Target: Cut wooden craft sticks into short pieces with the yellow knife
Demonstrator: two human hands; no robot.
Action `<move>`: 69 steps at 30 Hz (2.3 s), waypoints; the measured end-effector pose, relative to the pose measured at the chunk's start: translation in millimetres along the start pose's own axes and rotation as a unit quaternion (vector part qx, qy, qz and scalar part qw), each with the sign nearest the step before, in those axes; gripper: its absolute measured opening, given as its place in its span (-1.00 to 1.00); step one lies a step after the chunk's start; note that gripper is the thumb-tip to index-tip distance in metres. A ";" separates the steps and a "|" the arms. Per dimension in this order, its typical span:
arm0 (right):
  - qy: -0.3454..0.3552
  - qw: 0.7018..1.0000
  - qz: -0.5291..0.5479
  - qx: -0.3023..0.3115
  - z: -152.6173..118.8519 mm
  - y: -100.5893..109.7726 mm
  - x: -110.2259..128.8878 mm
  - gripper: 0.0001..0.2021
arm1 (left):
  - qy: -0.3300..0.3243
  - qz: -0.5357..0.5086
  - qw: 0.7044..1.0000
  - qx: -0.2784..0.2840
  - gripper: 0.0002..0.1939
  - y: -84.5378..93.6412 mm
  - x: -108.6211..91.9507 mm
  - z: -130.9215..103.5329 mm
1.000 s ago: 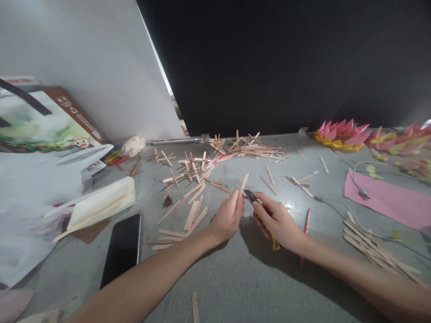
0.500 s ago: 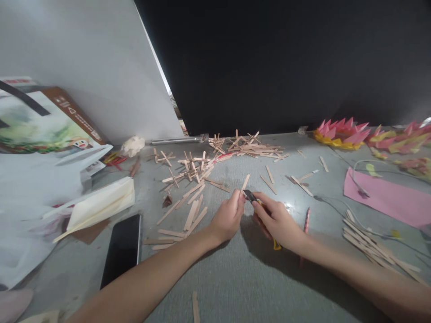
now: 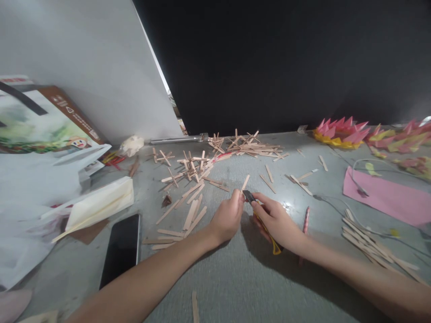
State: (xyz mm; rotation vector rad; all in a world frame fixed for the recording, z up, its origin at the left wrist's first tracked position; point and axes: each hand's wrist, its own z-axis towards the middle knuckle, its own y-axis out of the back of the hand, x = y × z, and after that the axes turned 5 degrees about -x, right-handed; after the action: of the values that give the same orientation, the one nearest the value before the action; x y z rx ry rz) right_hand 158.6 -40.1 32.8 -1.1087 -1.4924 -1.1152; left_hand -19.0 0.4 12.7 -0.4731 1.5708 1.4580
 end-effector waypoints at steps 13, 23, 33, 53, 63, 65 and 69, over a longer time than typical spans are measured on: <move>-0.004 1.000 -0.005 -0.005 1.0 -1.7 0.5 -0.68 | 0.010 0.059 0.998 0.004 -0.76 -4.2 2.5 0.2; -0.058 0.992 0.109 0.024 -0.2 -6.2 -2.4 -0.64 | -0.004 0.045 0.999 0.005 -0.82 -2.1 -0.6 0.4; -0.082 0.970 0.218 0.069 0.2 -6.1 -0.8 -0.62 | -0.006 -0.005 1.000 -0.009 -0.77 -4.1 8.6 -0.7; 0.045 0.998 0.035 -0.002 -1.3 -3.0 -7.8 -0.64 | 0.009 0.018 1.000 -0.013 -0.63 -2.0 0.9 -1.3; 0.054 0.998 -0.021 -0.021 -0.4 -2.2 -4.6 -0.70 | 0.004 0.024 1.000 -0.004 -0.65 -3.7 4.1 -1.8; 0.063 0.996 -0.050 -0.032 -0.1 -2.3 -4.6 -0.71 | 0.005 0.015 1.000 -0.003 -0.65 -4.2 4.5 -1.7; 0.092 0.987 -0.116 -0.063 -0.1 -2.1 -7.3 -0.74 | 0.010 0.039 0.999 -0.005 -0.69 -4.3 3.3 -1.9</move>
State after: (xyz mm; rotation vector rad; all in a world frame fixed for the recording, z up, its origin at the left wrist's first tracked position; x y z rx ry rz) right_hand 157.7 -41.4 25.3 -0.9035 -1.4457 -1.4510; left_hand -18.0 -1.5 7.4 -0.4371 1.6136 1.5250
